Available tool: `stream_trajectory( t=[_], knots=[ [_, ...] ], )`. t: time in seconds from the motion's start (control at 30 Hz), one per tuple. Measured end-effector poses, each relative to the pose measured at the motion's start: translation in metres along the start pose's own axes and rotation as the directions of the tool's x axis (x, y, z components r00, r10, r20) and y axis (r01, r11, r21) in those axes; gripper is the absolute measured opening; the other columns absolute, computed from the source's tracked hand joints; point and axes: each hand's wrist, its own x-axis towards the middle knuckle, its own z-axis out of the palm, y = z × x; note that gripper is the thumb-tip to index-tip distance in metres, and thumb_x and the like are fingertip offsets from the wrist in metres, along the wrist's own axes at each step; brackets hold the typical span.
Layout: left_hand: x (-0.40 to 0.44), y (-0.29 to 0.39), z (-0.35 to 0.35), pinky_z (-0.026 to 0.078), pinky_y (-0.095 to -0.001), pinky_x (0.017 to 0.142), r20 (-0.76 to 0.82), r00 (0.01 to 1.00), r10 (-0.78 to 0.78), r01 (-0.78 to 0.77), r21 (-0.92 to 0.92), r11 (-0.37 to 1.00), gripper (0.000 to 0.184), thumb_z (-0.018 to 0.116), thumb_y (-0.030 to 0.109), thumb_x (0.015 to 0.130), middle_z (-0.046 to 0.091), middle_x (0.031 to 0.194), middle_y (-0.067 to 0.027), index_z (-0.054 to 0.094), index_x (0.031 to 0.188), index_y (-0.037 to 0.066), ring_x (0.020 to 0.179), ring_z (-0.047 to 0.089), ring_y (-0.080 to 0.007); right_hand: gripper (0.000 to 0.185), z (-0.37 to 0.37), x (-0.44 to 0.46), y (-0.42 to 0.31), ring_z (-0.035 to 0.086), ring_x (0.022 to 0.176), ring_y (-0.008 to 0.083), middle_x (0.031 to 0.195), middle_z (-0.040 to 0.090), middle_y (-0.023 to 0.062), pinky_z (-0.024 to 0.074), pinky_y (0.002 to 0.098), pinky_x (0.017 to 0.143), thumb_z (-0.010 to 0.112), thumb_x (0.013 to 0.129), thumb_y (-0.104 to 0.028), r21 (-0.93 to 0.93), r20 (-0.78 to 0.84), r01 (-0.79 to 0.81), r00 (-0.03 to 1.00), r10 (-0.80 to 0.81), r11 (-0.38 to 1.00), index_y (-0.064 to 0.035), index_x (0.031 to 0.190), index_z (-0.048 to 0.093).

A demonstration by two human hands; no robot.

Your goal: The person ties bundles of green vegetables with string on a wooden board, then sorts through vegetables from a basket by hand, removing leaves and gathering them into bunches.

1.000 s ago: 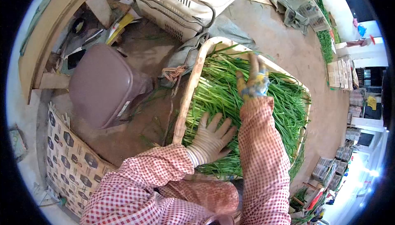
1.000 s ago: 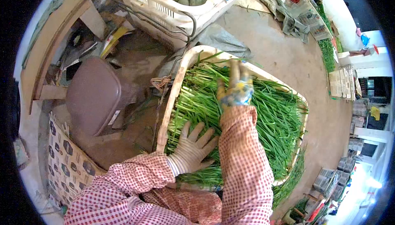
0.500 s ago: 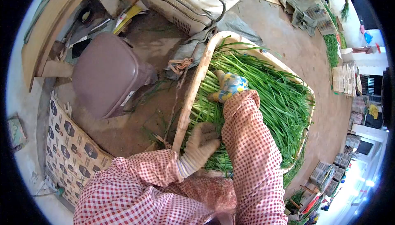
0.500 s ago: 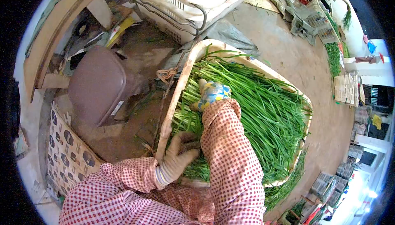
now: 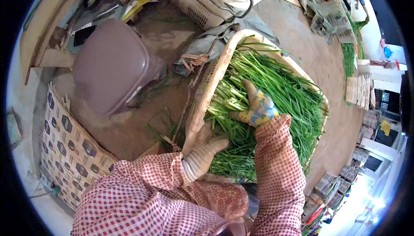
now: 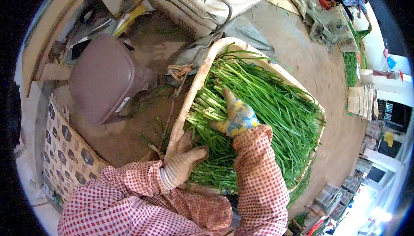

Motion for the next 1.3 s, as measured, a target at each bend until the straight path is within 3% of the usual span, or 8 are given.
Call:
stream_trajectory(
  t=[0.27,0.67,0.7,0.8,0.87,1.0,1.1,1.3],
  knots=[
    [0.013,-0.003,-0.004,0.048,-0.0369,0.089,-0.116,0.932,-0.344,0.270,-0.409,0.871,0.047,0.056,-0.010,0.080,0.058,0.112,-0.0077,0.049,0.124,0.006,0.103,0.055,-0.0220,0.093,0.002,0.044,-0.013,0.050,0.122,0.0339,0.130,0.052,0.0223,0.0396,0.0381,0.103,0.079,0.061,-0.047,-0.068,0.383,-0.092,0.917,0.111,0.993,-0.0018,0.135,0.044],
    [-0.011,-0.011,0.028,0.041,-0.0364,0.098,0.234,0.972,0.032,-0.090,0.240,0.967,0.080,0.069,0.004,0.073,0.050,0.122,-0.0106,0.026,0.141,0.004,0.116,0.047,-0.0246,0.054,-0.009,-0.086,0.015,0.059,0.079,0.0307,0.086,0.058,0.0123,0.0481,0.0388,0.070,0.081,0.056,-0.025,0.277,-0.308,0.124,0.951,-0.034,0.953,-0.0107,0.106,0.067],
    [-0.010,0.000,0.033,0.042,-0.0369,0.097,0.295,0.925,0.241,-0.368,0.527,0.766,0.074,0.070,0.005,0.074,0.051,0.120,-0.0104,0.032,0.137,0.003,0.112,0.050,-0.0237,0.053,-0.010,-0.096,0.020,0.058,0.076,0.0298,0.084,0.056,0.0114,0.0474,0.0382,0.068,0.081,0.056,-0.024,0.280,-0.345,0.155,0.937,-0.051,0.947,-0.0116,0.105,0.067],
    [0.017,-0.019,0.020,0.042,-0.0379,0.096,0.269,0.905,0.330,-0.419,0.704,0.573,0.068,0.073,0.007,0.072,0.052,0.116,-0.0127,0.040,0.131,0.002,0.109,0.052,-0.0254,0.054,-0.011,-0.092,0.017,0.058,0.079,0.0325,0.088,0.055,0.0158,0.0479,0.0399,0.070,0.081,0.060,-0.031,0.329,-0.326,0.087,0.945,0.026,0.940,-0.0126,0.109,0.067],
    [0.023,-0.014,0.029,0.042,-0.0397,0.095,0.167,0.964,0.207,-0.259,0.409,0.875,0.063,0.074,0.011,0.070,0.053,0.114,-0.0165,0.045,0.125,0.000,0.108,0.052,-0.0286,0.053,-0.019,-0.081,0.014,0.055,0.080,0.0309,0.087,0.053,0.0124,0.0458,0.0393,0.070,0.081,0.059,-0.028,0.222,-0.315,0.050,0.949,0.023,0.974,-0.0172,0.109,0.067],
    [0.036,-0.011,0.024,0.042,-0.0331,0.095,0.162,0.921,0.355,-0.343,0.769,0.539,0.065,0.075,0.006,0.070,0.053,0.116,-0.0117,0.043,0.127,0.006,0.109,0.052,-0.0235,0.046,-0.038,-0.066,0.009,0.057,0.087,0.0338,0.093,0.056,0.0144,0.0469,0.0394,0.076,0.080,0.062,-0.027,-0.219,-0.446,0.244,0.836,-0.320,0.945,-0.0099,0.103,0.067],
    [0.049,-0.025,0.035,0.042,-0.0336,0.097,0.141,0.949,0.282,-0.296,0.091,0.951,0.063,0.072,0.007,0.072,0.055,0.120,-0.0057,0.045,0.129,0.006,0.111,0.052,-0.0185,0.044,-0.031,-0.061,0.016,0.058,0.092,0.0346,0.097,0.059,0.0154,0.0475,0.0403,0.079,0.077,0.066,-0.028,-0.082,-0.399,0.348,0.847,-0.351,0.934,-0.0062,0.102,0.064],
    [0.060,-0.015,0.022,0.045,-0.0343,0.095,0.236,0.958,0.166,-0.149,-0.089,0.985,0.082,0.076,0.003,0.068,0.052,0.124,-0.0063,0.032,0.137,0.009,0.112,0.052,-0.0188,0.065,-0.028,-0.075,0.013,0.060,0.106,0.0291,0.112,0.063,0.0179,0.0464,0.0377,0.090,0.075,0.072,-0.027,0.562,-0.248,0.149,0.969,-0.006,0.814,-0.0032,0.126,0.047]
  ],
)
